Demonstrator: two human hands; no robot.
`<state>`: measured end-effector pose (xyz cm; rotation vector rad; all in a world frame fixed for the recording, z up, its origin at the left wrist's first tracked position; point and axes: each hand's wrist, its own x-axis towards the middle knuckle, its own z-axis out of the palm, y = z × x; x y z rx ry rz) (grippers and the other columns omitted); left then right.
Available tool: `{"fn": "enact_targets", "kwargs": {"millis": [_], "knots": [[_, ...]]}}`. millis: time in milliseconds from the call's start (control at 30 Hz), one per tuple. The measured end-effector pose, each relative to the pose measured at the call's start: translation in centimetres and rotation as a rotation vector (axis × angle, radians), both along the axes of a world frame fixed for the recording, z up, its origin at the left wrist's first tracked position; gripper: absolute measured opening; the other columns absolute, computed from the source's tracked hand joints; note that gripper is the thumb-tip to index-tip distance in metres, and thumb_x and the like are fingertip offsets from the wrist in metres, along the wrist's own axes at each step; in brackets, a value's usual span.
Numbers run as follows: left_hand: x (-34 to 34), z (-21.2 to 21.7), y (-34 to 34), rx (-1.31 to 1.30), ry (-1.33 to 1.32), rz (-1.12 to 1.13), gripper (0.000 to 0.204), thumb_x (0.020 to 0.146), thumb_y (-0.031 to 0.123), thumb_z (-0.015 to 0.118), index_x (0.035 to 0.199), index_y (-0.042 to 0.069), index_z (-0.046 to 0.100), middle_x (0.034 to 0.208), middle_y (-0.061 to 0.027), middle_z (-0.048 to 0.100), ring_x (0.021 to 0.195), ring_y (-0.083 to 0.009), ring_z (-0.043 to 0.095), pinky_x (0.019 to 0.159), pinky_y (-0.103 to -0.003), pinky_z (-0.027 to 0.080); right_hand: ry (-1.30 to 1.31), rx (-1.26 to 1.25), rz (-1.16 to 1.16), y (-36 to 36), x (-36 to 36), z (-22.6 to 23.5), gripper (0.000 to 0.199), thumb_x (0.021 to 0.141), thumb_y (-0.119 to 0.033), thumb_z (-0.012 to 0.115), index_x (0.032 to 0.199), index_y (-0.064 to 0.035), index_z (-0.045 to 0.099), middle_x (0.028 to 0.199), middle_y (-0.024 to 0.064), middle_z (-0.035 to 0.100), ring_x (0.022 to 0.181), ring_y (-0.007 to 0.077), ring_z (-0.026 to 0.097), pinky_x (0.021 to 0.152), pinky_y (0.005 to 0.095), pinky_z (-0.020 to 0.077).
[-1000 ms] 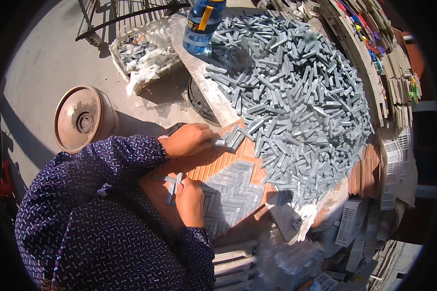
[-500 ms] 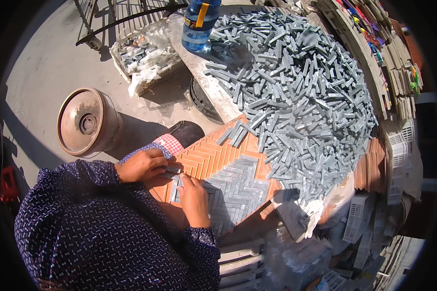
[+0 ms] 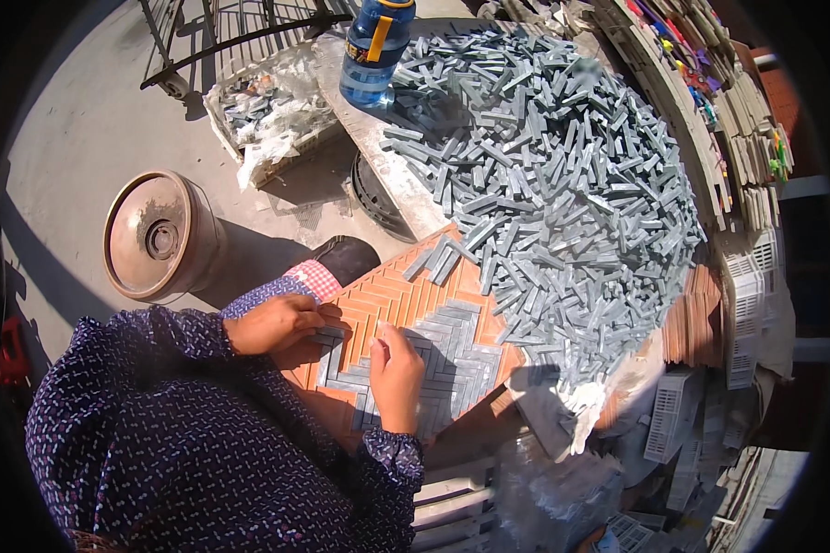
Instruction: The person arranges small gray rectangular tiles by hand on an orange square board in a herringbone pattern. The person picks tiles from a large pile and places them one by one, then flips the board to show the completed pattern.
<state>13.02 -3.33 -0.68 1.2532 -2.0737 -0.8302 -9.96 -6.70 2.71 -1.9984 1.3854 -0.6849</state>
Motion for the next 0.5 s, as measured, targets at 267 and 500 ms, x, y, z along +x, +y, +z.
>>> {"fn": "enact_targets", "kwargs": {"millis": [267, 500], "knots": [[0.0, 2.0, -1.9, -0.057, 0.019, -0.107, 0.016, 0.075, 0.01, 0.063, 0.089, 0.002, 0.063, 0.089, -0.0144, 0.061, 0.086, -0.0318, 0.061, 0.072, -0.039, 0.051, 0.282, -0.239, -0.218, -8.6, 2.9, -1.8, 0.023, 0.078, -0.005, 0.065, 0.099, 0.0024, 0.057, 0.081, 0.0185, 0.066, 0.073, 0.0286, 0.066, 0.067, 0.0345, 0.0508], [-0.5, 1.8, -3.0, 0.121, 0.179, 0.072, 0.015, 0.084, 0.012, 0.062, 0.093, 0.001, 0.063, 0.088, -0.0155, 0.063, 0.085, -0.032, 0.062, 0.075, -0.037, 0.05, -0.286, 0.15, -0.289, -7.8, 1.6, -4.4, 0.026, 0.079, -0.001, 0.065, 0.101, 0.0044, 0.054, 0.079, 0.0099, 0.065, 0.068, 0.0137, 0.062, 0.061, 0.0264, 0.0494]]}}
